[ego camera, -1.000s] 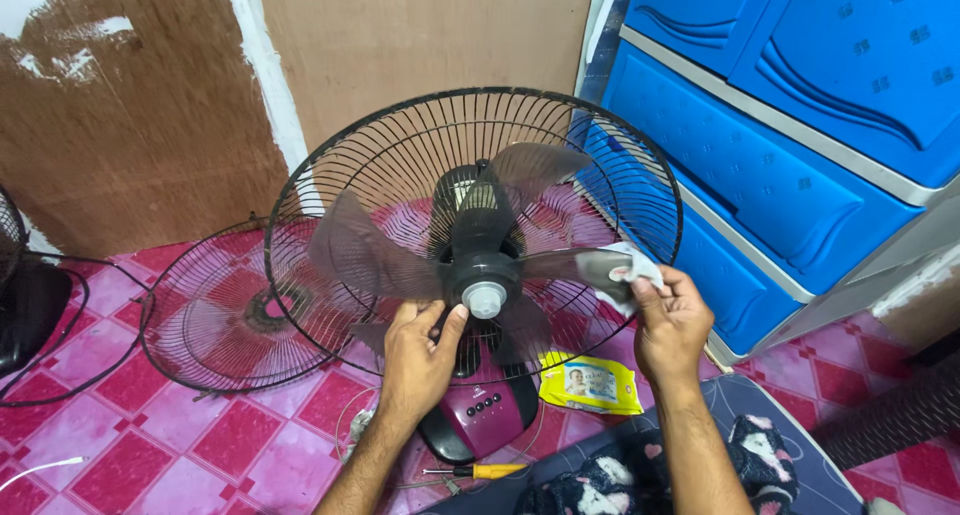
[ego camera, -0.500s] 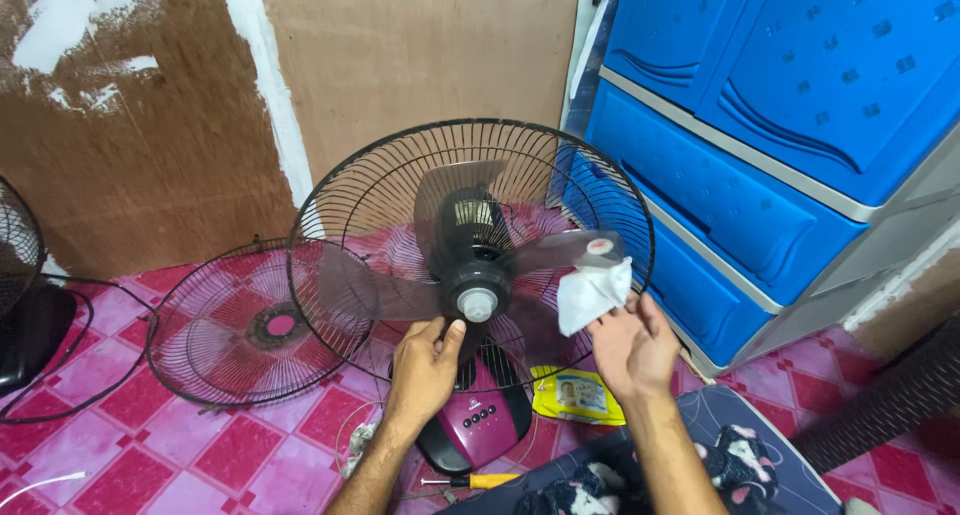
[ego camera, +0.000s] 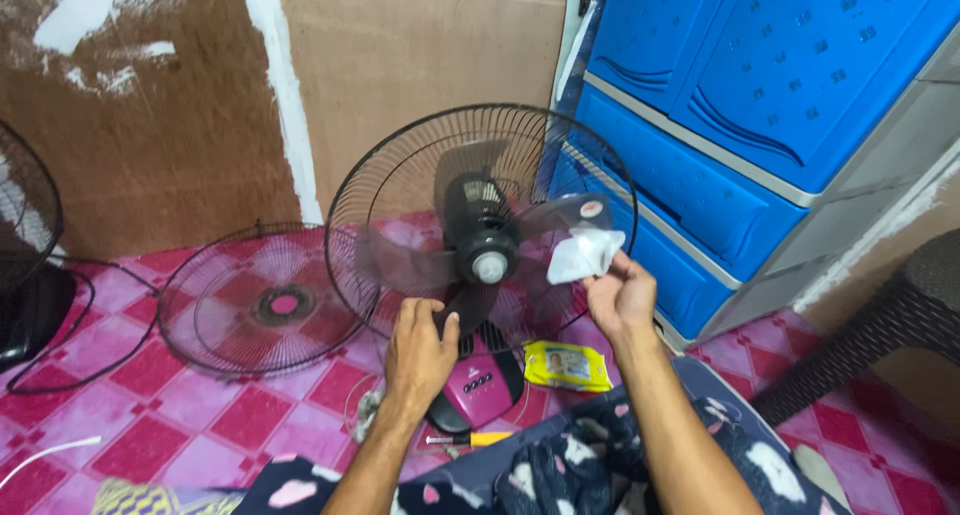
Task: The person assembles a table fan by attaching the front grill, mounting the fan blade onto the motor shaft, and securing it with a nut. They then wipe the fan blade with a tissue and spin it to test the assembly.
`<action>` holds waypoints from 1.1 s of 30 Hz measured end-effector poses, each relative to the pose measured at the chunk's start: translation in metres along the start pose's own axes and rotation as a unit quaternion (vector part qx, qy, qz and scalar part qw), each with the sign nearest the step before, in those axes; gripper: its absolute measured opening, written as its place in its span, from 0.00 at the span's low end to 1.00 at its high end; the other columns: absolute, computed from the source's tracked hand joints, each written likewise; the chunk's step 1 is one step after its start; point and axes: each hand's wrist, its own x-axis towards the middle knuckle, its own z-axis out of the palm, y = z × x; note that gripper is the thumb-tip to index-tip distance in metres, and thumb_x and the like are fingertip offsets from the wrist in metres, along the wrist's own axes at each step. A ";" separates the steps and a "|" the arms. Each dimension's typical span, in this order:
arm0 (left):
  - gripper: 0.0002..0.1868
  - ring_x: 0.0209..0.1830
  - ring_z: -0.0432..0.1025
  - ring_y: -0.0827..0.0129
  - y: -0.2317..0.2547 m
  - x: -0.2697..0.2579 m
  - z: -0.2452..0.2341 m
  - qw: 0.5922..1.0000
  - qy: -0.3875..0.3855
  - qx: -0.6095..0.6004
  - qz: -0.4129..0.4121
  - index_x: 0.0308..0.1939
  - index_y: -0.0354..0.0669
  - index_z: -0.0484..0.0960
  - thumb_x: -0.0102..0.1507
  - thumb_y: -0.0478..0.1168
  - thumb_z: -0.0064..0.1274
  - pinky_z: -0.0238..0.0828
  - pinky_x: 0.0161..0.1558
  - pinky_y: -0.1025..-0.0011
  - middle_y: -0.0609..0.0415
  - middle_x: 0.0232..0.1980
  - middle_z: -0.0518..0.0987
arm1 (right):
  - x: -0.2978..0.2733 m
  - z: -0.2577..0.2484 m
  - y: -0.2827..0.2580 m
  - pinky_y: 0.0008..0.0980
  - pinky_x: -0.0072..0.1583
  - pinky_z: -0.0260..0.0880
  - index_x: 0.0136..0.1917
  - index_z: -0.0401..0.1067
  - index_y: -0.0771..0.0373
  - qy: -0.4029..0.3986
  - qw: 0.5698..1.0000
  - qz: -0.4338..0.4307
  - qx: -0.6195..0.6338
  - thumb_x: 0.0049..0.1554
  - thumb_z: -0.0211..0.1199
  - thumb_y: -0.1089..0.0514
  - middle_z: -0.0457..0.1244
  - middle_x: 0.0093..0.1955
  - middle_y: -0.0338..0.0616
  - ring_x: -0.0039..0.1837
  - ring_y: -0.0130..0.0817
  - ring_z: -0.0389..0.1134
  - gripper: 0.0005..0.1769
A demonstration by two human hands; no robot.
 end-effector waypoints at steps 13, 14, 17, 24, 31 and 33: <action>0.39 0.62 0.65 0.40 0.075 0.040 -0.002 0.998 -0.015 0.026 0.054 0.64 0.30 0.66 0.56 0.45 0.67 0.64 0.61 0.52 0.36 0.62 0.67 | 0.007 0.033 0.026 0.49 0.78 0.54 0.68 0.64 0.73 -0.009 0.995 -0.041 0.086 0.55 0.49 0.64 0.61 0.71 0.55 0.75 0.50 0.59 0.28; 0.43 0.64 0.64 0.40 0.081 0.047 0.000 0.996 0.008 0.037 0.083 0.66 0.29 0.64 0.56 0.46 0.68 0.63 0.63 0.52 0.35 0.63 0.66 | 0.003 0.037 0.024 0.47 0.79 0.53 0.69 0.64 0.74 -0.049 0.994 -0.053 0.079 0.55 0.50 0.64 0.61 0.72 0.55 0.76 0.48 0.59 0.28; 0.55 0.64 0.61 0.38 0.092 0.062 0.007 0.993 0.008 0.080 0.080 0.71 0.28 0.59 0.50 0.52 0.72 0.58 0.61 0.46 0.35 0.70 0.63 | 0.000 0.049 0.010 0.44 0.79 0.52 0.71 0.63 0.72 -0.119 0.990 -0.065 0.041 0.57 0.54 0.65 0.61 0.71 0.52 0.76 0.45 0.59 0.28; 0.48 0.69 0.56 0.40 0.079 0.079 0.049 0.961 0.038 0.223 0.160 0.70 0.42 0.66 0.52 0.57 0.68 0.56 0.65 0.43 0.38 0.72 0.61 | 0.019 0.044 0.013 0.44 0.74 0.60 0.68 0.65 0.76 -0.179 0.984 0.001 -0.016 0.61 0.63 0.66 0.65 0.64 0.53 0.69 0.43 0.65 0.23; 0.43 0.65 0.60 0.50 0.067 0.081 0.064 0.941 0.016 0.267 0.209 0.69 0.40 0.70 0.55 0.55 0.64 0.55 0.66 0.47 0.48 0.63 0.69 | 0.029 0.022 0.039 0.44 0.68 0.65 0.60 0.69 0.73 -0.091 0.993 -0.050 0.047 0.59 0.61 0.75 0.66 0.57 0.52 0.62 0.43 0.68 0.15; 0.43 0.62 0.61 0.51 0.066 0.081 0.065 0.941 0.017 0.268 0.207 0.69 0.40 0.70 0.54 0.55 0.64 0.55 0.65 0.47 0.49 0.61 0.70 | 0.027 0.021 0.044 0.45 0.69 0.66 0.60 0.68 0.72 -0.065 0.994 -0.073 0.052 0.57 0.60 0.76 0.66 0.57 0.52 0.62 0.43 0.68 0.18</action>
